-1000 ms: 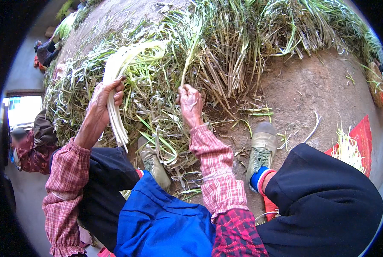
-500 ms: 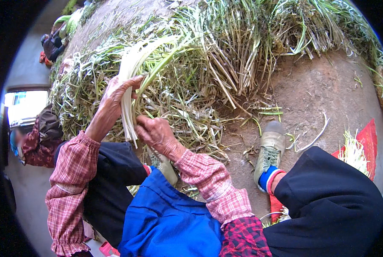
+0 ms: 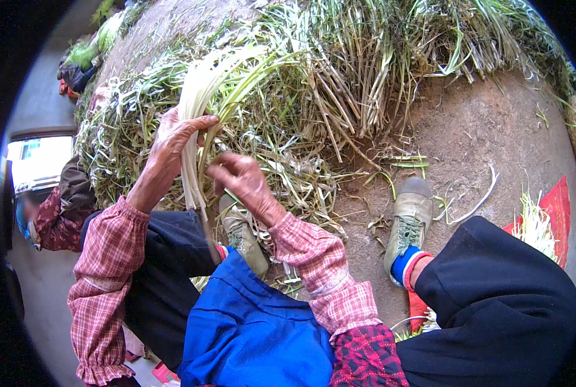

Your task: The person sits on the floor and peels the outer layers off long, pale vegetable stalks by hand. They hold each stalk, strip away the fibrous layers, and drop the peeled pieces into a growing pile on the floor.

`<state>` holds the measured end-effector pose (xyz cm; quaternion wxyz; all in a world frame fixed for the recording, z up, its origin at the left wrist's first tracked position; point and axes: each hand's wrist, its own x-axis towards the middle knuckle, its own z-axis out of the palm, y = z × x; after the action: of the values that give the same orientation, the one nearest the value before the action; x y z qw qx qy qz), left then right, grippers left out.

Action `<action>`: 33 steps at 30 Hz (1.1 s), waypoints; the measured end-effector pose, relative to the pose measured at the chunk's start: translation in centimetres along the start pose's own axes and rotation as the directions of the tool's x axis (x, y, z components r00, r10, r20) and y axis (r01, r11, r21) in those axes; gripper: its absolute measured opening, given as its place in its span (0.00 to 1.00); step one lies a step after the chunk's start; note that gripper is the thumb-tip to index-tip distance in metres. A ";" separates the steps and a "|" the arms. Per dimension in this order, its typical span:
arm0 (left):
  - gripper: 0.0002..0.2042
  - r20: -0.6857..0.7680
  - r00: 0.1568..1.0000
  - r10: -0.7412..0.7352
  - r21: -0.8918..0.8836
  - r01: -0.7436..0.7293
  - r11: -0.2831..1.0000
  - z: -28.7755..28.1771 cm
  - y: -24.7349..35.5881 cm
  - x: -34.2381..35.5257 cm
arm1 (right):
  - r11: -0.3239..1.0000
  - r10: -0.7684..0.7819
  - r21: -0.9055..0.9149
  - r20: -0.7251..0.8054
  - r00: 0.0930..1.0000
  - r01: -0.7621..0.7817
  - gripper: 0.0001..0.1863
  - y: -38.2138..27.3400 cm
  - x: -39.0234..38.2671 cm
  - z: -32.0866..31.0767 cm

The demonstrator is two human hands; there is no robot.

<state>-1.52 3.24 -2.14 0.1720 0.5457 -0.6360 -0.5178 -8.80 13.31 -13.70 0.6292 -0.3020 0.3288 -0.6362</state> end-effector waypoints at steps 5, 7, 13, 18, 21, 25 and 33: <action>0.17 0.102 0.988 0.118 -0.001 -0.119 0.993 0.8 -0.2 -0.4 | 0.996 -0.002 0.080 -0.288 0.958 0.026 0.12 -1.8 2.0 -2.1; 0.17 0.129 0.981 0.143 -0.014 -0.142 0.990 1.3 -0.1 -0.8 | 0.994 -0.079 0.044 -0.288 0.954 0.096 0.11 -2.1 2.5 -2.4; 0.19 0.103 0.995 0.013 0.013 -0.014 1.000 0.8 -0.7 -0.3 | 0.932 0.016 0.341 -0.371 0.928 0.120 0.07 -1.1 2.5 -1.3; 0.19 0.069 0.990 0.123 -0.142 -0.113 0.983 1.7 -0.5 -0.9 | 0.704 0.097 0.686 -0.349 0.932 0.184 0.07 0.3 2.1 -1.5; 0.18 0.101 0.989 0.106 -0.254 -0.077 0.964 0.7 -1.6 0.5 | 0.593 0.088 0.782 -0.301 0.950 0.193 0.07 1.8 2.1 -2.1; 0.11 -0.039 0.997 0.071 -0.348 -0.080 0.934 -0.1 -1.1 1.3 | 0.463 0.132 0.861 -0.305 0.943 0.213 0.07 3.7 2.0 -3.4; 0.10 -0.070 0.996 0.056 -0.420 -0.081 0.904 -1.9 0.1 2.7 | 0.978 0.069 -0.108 -0.646 0.760 -0.181 0.17 4.6 -1.0 -11.0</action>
<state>-1.00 -0.04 -2.18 0.3218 0.4871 -0.5226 -0.6213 -14.76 14.72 -24.00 0.4943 -0.0958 0.5932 -0.6282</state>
